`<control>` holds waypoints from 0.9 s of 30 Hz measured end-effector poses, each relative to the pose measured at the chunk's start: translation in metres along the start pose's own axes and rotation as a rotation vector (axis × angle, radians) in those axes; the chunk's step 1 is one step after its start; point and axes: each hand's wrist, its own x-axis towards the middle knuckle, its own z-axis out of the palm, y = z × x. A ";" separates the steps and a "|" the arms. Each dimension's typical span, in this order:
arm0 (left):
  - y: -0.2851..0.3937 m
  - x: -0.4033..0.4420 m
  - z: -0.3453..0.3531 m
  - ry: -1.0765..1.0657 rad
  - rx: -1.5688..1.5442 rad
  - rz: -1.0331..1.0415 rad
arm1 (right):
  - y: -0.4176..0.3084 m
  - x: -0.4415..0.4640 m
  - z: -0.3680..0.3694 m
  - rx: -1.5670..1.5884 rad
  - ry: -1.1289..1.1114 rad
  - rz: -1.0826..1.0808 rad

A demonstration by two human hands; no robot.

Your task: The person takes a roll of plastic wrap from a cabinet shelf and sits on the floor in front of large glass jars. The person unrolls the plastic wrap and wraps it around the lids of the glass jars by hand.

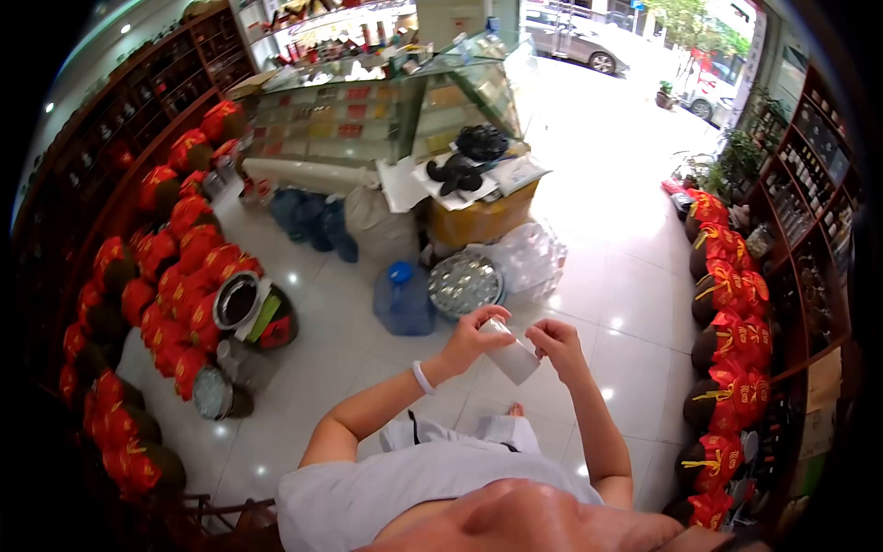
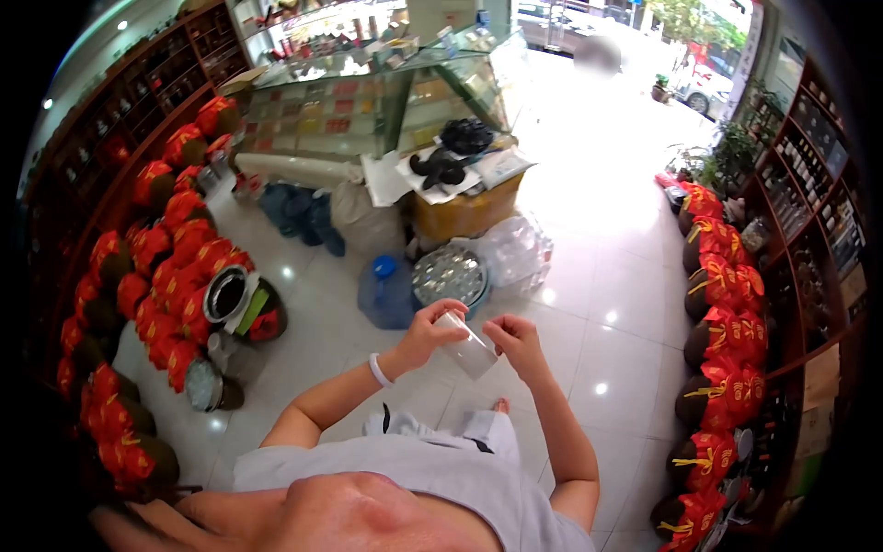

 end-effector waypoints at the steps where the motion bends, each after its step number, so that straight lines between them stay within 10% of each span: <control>1: -0.003 0.022 0.013 -0.056 0.069 0.007 | 0.004 0.008 -0.022 0.008 0.040 -0.006; 12: -0.046 0.258 0.165 -0.190 0.168 -0.168 | -0.040 0.120 -0.269 -0.022 0.199 0.053; 27: -0.128 0.632 0.194 -0.125 -0.075 -0.194 | -0.022 0.444 -0.488 0.021 0.167 0.089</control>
